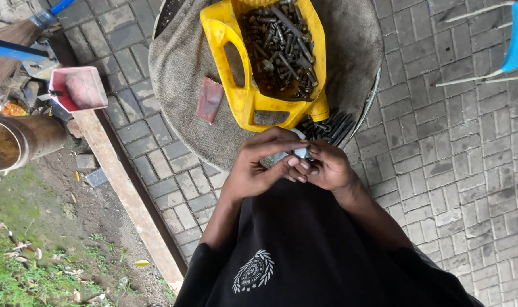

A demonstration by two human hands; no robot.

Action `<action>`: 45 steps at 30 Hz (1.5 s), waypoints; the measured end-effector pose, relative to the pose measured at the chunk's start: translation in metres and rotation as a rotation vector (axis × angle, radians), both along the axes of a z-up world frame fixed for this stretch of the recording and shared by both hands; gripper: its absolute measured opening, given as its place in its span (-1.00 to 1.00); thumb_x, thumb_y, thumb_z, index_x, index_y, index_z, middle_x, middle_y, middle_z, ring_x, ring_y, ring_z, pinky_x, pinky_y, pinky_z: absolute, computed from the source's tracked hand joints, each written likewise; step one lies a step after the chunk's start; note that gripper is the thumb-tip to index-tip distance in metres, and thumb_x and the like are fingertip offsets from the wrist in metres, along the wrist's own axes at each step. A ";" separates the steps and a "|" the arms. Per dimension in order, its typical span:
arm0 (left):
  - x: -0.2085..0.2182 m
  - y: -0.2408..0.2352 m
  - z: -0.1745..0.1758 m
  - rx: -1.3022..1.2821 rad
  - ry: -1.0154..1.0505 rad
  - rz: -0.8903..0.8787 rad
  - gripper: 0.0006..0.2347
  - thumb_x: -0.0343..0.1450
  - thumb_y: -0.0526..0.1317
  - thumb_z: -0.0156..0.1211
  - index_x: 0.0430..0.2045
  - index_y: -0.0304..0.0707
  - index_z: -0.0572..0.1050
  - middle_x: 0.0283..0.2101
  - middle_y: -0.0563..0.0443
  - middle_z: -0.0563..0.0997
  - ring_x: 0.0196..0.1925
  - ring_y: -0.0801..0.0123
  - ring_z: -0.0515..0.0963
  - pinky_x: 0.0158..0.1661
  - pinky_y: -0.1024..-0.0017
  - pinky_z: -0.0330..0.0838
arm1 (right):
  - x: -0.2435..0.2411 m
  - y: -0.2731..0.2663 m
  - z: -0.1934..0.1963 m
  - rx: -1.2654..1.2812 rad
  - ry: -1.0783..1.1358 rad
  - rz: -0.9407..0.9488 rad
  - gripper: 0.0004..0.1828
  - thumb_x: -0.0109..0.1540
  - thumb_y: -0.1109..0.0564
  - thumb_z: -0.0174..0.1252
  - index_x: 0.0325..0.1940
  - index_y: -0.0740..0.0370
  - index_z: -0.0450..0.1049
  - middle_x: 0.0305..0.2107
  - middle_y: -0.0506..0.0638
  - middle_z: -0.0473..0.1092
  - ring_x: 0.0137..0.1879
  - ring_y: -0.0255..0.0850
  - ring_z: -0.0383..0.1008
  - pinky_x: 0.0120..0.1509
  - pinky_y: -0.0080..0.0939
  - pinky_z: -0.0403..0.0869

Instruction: The person cleans metal bolts and nuts using a wire brush and sandpaper. They pick fasteners from a yellow container, scrub them with the brush, and occasionally rub them with sandpaper before placing them back into the container.

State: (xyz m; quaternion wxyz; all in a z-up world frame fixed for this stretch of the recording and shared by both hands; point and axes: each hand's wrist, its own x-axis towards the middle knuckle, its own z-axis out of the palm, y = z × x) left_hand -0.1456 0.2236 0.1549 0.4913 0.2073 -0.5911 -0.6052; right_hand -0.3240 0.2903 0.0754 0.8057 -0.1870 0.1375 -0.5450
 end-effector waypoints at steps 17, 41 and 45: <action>-0.045 0.022 -0.060 0.153 0.068 0.522 -0.89 0.49 -0.40 0.22 -0.18 -0.52 0.56 -0.24 -0.25 0.62 -0.21 0.25 0.60 -0.24 0.24 0.58 | -0.034 -0.050 0.029 -0.297 0.461 0.185 -0.81 0.41 0.27 -0.08 -0.20 0.42 0.42 -0.63 0.02 0.27 -0.44 -0.19 0.37 -0.21 -0.18 0.46; -0.168 0.046 -0.065 0.149 0.100 0.720 -0.79 0.44 -0.40 0.29 -0.08 -0.56 0.56 -0.40 -0.13 0.57 -0.28 0.38 0.54 -0.15 0.31 0.51 | -0.158 -0.122 0.039 -0.717 0.783 0.332 -0.66 0.47 0.07 -0.09 -0.20 0.35 0.47 -0.59 0.05 0.37 -0.42 -0.24 0.42 -0.25 -0.24 0.51; -0.166 0.047 -0.062 0.156 0.104 0.771 -0.79 0.49 -0.39 0.21 -0.03 -0.57 0.52 -0.33 -0.17 0.61 -0.23 0.35 0.58 -0.12 0.28 0.52 | -0.156 -0.125 0.046 -0.837 0.753 0.208 -0.82 0.40 0.32 0.04 0.04 0.50 0.41 -0.40 0.16 0.40 -0.29 -0.17 0.50 -0.14 -0.18 0.60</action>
